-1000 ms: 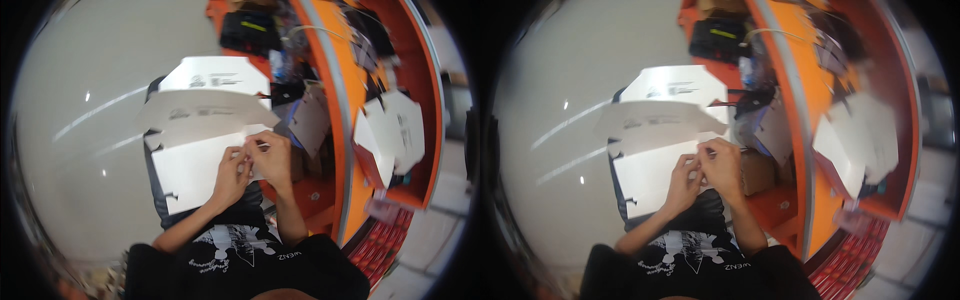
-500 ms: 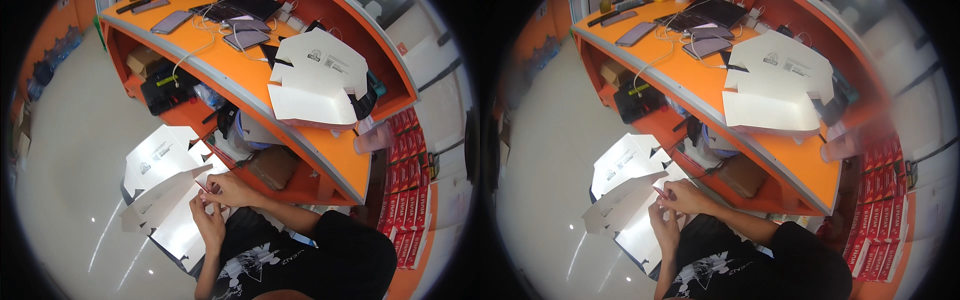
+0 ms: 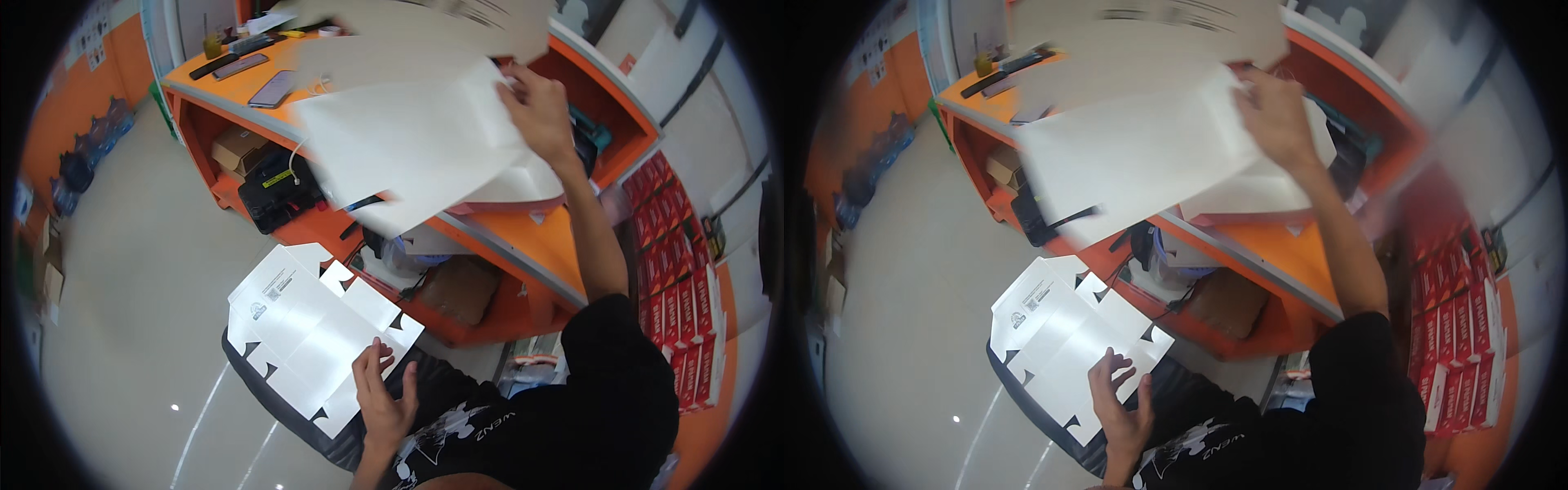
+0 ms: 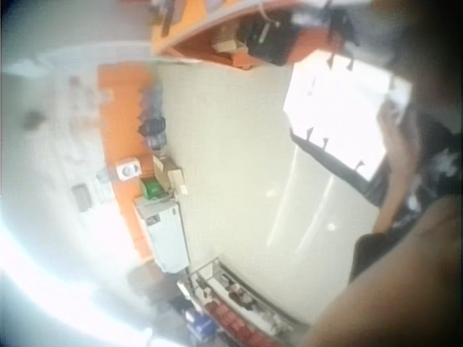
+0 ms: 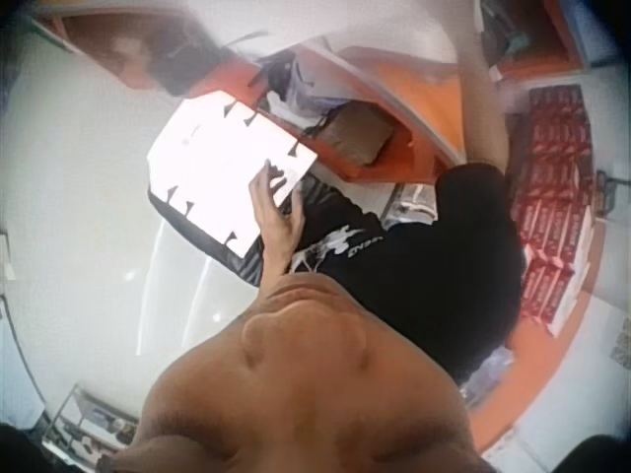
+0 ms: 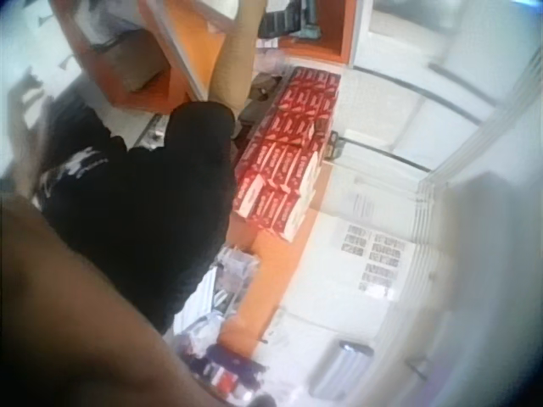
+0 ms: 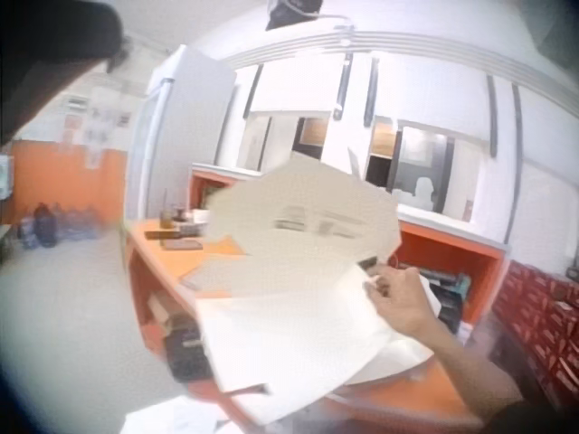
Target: The person sits on the floor and assembles white paper boxes by folding the flaps and inserting red rectangular inserts into the slots. The person repeatedly picks up a flat box, folds it into shape, inserts the red piece, and places the finished box on a nearby orange counter.
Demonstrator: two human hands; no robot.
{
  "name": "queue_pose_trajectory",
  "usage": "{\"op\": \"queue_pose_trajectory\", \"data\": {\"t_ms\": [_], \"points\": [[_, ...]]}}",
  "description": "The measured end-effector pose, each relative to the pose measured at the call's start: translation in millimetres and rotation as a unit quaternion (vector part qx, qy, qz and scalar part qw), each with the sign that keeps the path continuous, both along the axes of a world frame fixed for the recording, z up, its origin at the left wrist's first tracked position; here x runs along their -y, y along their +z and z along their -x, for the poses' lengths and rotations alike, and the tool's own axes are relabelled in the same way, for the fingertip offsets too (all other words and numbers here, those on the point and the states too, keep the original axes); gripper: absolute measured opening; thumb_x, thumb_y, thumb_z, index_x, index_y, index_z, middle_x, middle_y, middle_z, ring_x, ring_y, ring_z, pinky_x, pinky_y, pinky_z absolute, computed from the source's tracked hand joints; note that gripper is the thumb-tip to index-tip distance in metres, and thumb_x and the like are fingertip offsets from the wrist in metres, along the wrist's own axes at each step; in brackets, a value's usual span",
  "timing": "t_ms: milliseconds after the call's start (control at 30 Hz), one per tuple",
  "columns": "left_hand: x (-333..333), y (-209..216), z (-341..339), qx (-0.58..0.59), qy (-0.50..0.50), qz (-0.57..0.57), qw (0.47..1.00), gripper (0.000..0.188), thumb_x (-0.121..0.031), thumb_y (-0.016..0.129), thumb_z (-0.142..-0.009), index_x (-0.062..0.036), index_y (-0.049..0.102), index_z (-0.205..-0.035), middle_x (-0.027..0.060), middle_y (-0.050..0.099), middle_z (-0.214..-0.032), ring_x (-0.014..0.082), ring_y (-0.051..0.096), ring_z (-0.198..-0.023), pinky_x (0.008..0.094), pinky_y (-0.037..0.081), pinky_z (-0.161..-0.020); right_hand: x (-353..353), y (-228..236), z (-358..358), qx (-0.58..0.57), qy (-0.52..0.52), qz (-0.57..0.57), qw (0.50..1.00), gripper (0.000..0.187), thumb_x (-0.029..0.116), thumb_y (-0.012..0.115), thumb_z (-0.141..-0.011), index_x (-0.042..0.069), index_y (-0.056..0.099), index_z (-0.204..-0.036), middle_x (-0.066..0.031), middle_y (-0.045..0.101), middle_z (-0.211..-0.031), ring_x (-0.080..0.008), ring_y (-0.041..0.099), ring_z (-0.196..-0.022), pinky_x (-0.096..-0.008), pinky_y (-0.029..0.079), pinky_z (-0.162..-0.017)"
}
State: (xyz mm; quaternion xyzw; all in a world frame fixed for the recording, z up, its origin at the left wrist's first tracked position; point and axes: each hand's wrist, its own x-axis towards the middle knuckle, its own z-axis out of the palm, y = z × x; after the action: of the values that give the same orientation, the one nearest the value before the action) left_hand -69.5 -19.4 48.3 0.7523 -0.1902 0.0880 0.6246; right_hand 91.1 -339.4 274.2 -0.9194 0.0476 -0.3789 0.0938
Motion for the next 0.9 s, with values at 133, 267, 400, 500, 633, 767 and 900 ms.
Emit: {"op": "queue_pose_trajectory", "data": {"t_ms": [133,267,400,500,633,767,900], "points": [[-3.0,-0.7,-5.9,-0.03,-0.013,0.004,0.999,0.06,0.004,0.074,-0.089,0.0012,0.051,-0.145,0.0201,0.058,-0.123,0.0291,0.067,-0.106,0.0393,0.063,-0.085,112.0,-26.6,42.7,-0.047,-0.044,0.082,0.995,0.025,0.011,0.071,-0.093,-0.008,0.07,-0.108,-0.0219,0.073,-0.075,-0.0255,0.072,-0.062,-0.0365,0.053,-0.061],[-5.6,-2.1,-9.4,-0.059,-0.039,0.008,0.997,0.058,0.004,0.073,-0.09,-0.0005,0.053,-0.144,0.019,0.059,-0.124,0.0278,0.067,-0.106,0.0388,0.062,-0.085,148.4,-72.2,73.6,-0.188,-0.118,0.084,0.971,0.023,0.01,0.069,-0.091,-0.003,0.07,-0.11,-0.0246,0.07,-0.094,-0.033,0.071,-0.085,-0.0436,0.054,-0.079],[-8.2,1.7,-16.4,-0.066,-0.045,-0.007,0.997,0.055,0.003,0.073,-0.091,-0.0001,0.054,-0.142,0.0189,0.06,-0.123,0.028,0.068,-0.105,0.0386,0.062,-0.085,116.9,-87.3,73.9,-0.149,-0.178,0.194,0.953,0.034,0.013,0.069,-0.09,-0.003,0.067,-0.119,-0.0282,0.065,-0.123,-0.0445,0.066,-0.107,-0.0509,0.053,-0.094],[-6.1,2.8,-19.3,-0.073,-0.045,-0.011,0.996,0.052,0.003,0.073,-0.091,0.0004,0.056,-0.14,0.0187,0.061,-0.122,0.0275,0.068,-0.105,0.0384,0.061,-0.085,100.3,-83.0,65.7,-0.236,-0.326,0.09,0.911,0.046,0.02,0.071,-0.086,-0.007,0.064,-0.123,-0.03,0.059,-0.136,-0.0518,0.062,-0.115,-0.0514,0.053,-0.098],[1.0,-0.1,-20.1,-0.072,-0.062,-0.012,0.995,0.051,-0.002,0.075,-0.091,0.0014,0.058,-0.139,0.0192,0.061,-0.119,0.0286,0.069,-0.101,0.0381,0.06,-0.084,144.7,-98.7,71.0,-0.33,-0.32,0.066,0.885,0.049,0.024,0.074,-0.081,-0.011,0.066,-0.114,-0.033,0.063,-0.128,-0.0496,0.065,-0.112,-0.0504,0.055,-0.097],[4.5,-1.4,-20.1,-0.077,-0.069,-0.014,0.995,0.049,-0.001,0.075,-0.091,0.0012,0.059,-0.137,0.0188,0.062,-0.118,0.0283,0.068,-0.101,0.0382,0.06,-0.084,158.3,-87.1,72.2,-0.375,-0.271,0.076,0.883,0.048,0.027,0.074,-0.08,-0.011,0.069,-0.108,-0.0344,0.067,-0.118,-0.0467,0.069,-0.105,-0.0498,0.057,-0.092],[6.4,2.4,-23.9,-0.077,-0.081,-0.023,0.993,0.049,0.003,0.074,-0.09,0.0008,0.059,-0.137,0.0185,0.064,-0.116,0.0278,0.068,-0.102,0.0378,0.061,-0.084,159.2,-86.7,72.6,-0.371,-0.27,0.085,0.884,0.051,0.032,0.074,-0.078,-0.01,0.07,-0.107,-0.033,0.07,-0.111,-0.0481,0.07,-0.102,-0.0493,0.057,-0.091]]}}
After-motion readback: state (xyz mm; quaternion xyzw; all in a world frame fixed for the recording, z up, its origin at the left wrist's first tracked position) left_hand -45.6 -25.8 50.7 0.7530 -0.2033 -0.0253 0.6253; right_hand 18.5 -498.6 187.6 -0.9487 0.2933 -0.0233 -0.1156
